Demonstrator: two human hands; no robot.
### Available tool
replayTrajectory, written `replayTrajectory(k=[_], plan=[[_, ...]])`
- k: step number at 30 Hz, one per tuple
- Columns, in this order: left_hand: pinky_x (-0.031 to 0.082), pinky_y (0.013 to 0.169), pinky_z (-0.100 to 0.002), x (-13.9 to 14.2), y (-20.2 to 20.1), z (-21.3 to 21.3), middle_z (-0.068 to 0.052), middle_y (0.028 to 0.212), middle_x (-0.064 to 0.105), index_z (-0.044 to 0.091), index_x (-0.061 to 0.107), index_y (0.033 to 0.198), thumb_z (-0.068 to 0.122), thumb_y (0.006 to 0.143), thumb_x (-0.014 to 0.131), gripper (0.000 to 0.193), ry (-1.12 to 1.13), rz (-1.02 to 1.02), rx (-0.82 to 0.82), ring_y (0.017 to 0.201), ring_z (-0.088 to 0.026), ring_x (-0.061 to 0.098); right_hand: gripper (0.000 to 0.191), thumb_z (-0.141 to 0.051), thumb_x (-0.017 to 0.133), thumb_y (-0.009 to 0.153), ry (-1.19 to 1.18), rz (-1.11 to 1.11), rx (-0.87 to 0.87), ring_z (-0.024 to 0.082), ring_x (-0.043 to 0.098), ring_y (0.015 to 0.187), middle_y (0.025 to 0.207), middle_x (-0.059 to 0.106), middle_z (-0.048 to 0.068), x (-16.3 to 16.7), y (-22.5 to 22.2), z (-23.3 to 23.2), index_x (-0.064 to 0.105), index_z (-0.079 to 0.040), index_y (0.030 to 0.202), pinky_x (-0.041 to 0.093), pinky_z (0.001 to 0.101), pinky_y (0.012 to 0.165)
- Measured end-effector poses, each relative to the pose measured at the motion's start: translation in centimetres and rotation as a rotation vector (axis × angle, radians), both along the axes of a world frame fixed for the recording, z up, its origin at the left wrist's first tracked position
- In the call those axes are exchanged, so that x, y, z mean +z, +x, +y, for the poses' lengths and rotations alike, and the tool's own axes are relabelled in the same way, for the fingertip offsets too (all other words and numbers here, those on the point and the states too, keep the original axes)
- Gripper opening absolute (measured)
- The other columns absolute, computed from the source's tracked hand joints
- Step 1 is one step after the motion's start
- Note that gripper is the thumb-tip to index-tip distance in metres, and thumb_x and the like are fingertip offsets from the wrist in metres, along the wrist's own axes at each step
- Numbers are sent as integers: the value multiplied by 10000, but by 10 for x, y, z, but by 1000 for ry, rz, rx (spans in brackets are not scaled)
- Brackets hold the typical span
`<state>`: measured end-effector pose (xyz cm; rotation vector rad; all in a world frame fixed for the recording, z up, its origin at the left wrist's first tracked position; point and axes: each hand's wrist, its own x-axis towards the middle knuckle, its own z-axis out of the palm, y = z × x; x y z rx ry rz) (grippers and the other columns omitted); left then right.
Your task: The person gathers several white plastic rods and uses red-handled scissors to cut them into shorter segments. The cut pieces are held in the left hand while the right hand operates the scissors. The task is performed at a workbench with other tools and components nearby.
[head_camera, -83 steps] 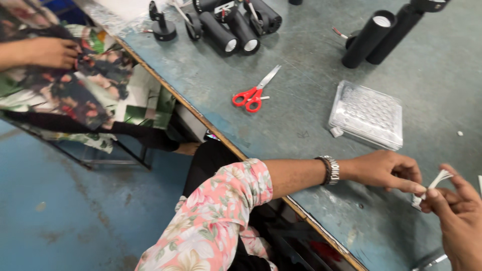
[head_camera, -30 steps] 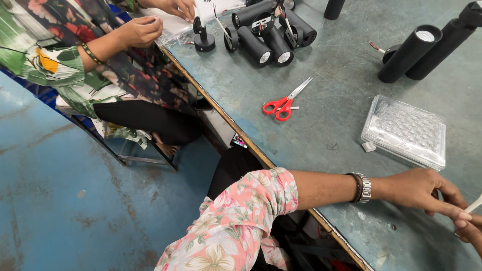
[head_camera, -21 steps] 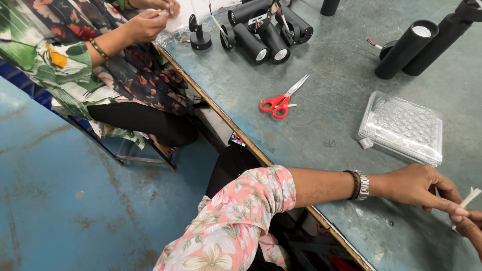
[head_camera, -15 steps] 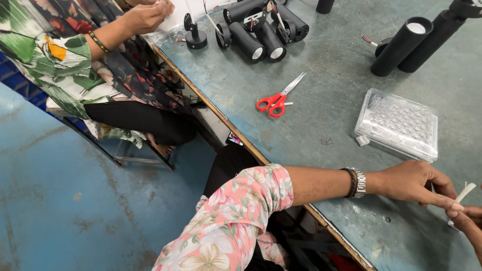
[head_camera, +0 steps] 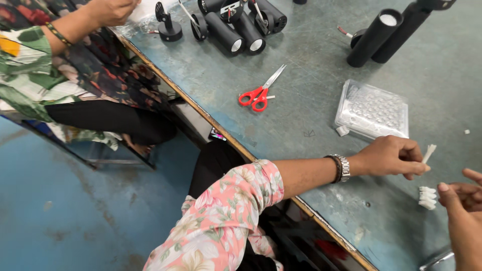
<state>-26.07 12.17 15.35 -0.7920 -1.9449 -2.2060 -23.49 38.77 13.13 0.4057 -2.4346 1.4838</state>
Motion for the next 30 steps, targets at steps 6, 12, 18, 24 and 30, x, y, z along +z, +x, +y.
replayTrajectory(k=[6, 12, 18, 24, 30], plan=[[588, 617, -273, 5, -4, -22, -91, 856, 800, 37, 706, 1062, 262, 837, 792, 329, 37, 2, -59, 712, -131, 766, 117, -27, 770, 1084, 445, 471, -76, 121, 685, 912, 1009, 675, 81, 48, 31, -92, 675, -15, 1152, 545, 246, 851], [604, 633, -294, 6, 2, -37, -100, 817, 807, 48, 714, 1037, 296, 823, 796, 338, -15, -2, -63, 658, -146, 762, 190, -145, 812, 843, 463, 441, 403, 206, 679, 765, 879, 714, 64, 101, 48, -306, 749, -80, 1010, 533, 333, 691], [608, 571, -294, 9, -1, -56, -71, 777, 802, 72, 736, 974, 371, 791, 784, 353, -30, -31, 73, 562, -146, 743, 287, -166, 737, 833, 723, 489, 580, 342, 662, 855, 934, 665, 124, 103, 36, -459, 708, -129, 1117, 519, 452, 667], [615, 564, -283, 11, -9, -75, -40, 765, 809, 90, 735, 942, 384, 795, 769, 331, -25, -17, 97, 566, -140, 717, 341, -122, 670, 824, 937, 356, 580, 396, 670, 837, 1016, 656, 191, 67, 17, -499, 677, -166, 1163, 521, 496, 685], [619, 549, -292, 15, -2, -76, -54, 768, 777, 85, 736, 930, 379, 788, 777, 329, 6, -33, 27, 566, -147, 717, 208, -117, 646, 915, 743, 79, 488, 337, 718, 786, 902, 699, 123, 72, -10, -485, 638, -147, 1121, 548, 471, 657]])
